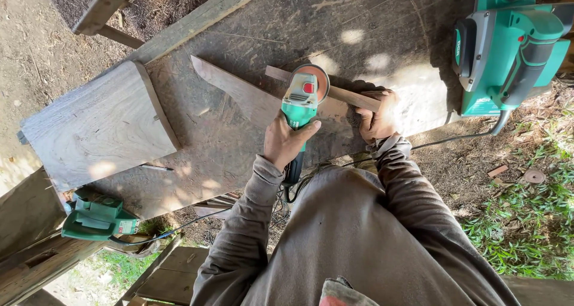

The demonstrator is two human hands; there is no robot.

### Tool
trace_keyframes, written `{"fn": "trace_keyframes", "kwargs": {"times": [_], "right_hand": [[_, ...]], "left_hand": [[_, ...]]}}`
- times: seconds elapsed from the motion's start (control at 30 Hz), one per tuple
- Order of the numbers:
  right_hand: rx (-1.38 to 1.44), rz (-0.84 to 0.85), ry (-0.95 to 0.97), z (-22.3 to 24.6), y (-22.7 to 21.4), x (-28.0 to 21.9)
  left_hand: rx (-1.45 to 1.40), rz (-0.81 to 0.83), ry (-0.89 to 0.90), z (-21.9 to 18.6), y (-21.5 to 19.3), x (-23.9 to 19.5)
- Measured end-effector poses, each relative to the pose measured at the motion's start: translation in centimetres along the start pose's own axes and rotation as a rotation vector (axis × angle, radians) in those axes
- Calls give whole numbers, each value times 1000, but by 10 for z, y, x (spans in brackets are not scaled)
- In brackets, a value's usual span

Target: The person uses a handheld electric sander to smooth the surface of a curved piece of wood on a workbench. They hold the wood with one hand and guide the sander with the other, moving it back and forth along the grain. The person repositions the wood to sand different sections and edges.

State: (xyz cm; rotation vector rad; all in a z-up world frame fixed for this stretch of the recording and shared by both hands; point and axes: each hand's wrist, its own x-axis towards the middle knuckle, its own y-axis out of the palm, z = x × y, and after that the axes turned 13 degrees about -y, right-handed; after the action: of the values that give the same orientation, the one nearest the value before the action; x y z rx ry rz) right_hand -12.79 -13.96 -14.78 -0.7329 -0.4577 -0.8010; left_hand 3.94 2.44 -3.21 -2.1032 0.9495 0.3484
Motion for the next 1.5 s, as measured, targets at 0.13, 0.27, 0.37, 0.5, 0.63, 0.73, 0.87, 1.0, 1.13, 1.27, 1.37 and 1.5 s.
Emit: {"fn": "trace_keyframes", "kwargs": {"times": [0.13,0.27,0.37,0.5,0.63,0.73,0.87,1.0,1.13,1.27,1.37,1.5], "right_hand": [[9,9,5,2,-2,5],[10,24,18,4,-2,4],[-26,28,36,3,-2,0],[-73,45,55,-6,3,-15],[-93,41,78,-8,5,-17],[-95,33,94,-5,6,-17],[-108,30,98,-5,5,-17],[-107,32,82,-2,4,-14],[-79,13,76,-6,6,-19],[-108,-1,71,-10,9,-25],[-100,-3,71,-10,8,-22],[-83,16,45,-18,4,-28]], "left_hand": [[7,-71,43,14,-1,6],[40,-117,86,25,-6,12],[59,-140,98,24,-10,14],[89,-165,76,30,-13,21],[105,-179,44,34,-17,27],[76,-168,23,26,-25,28],[24,-142,13,25,-35,30],[51,-147,-8,25,-40,34],[4,-126,0,24,-47,36],[-36,-89,-50,15,-55,37],[-50,-110,-31,27,-59,45],[-83,-185,-6,28,-69,35]]}}
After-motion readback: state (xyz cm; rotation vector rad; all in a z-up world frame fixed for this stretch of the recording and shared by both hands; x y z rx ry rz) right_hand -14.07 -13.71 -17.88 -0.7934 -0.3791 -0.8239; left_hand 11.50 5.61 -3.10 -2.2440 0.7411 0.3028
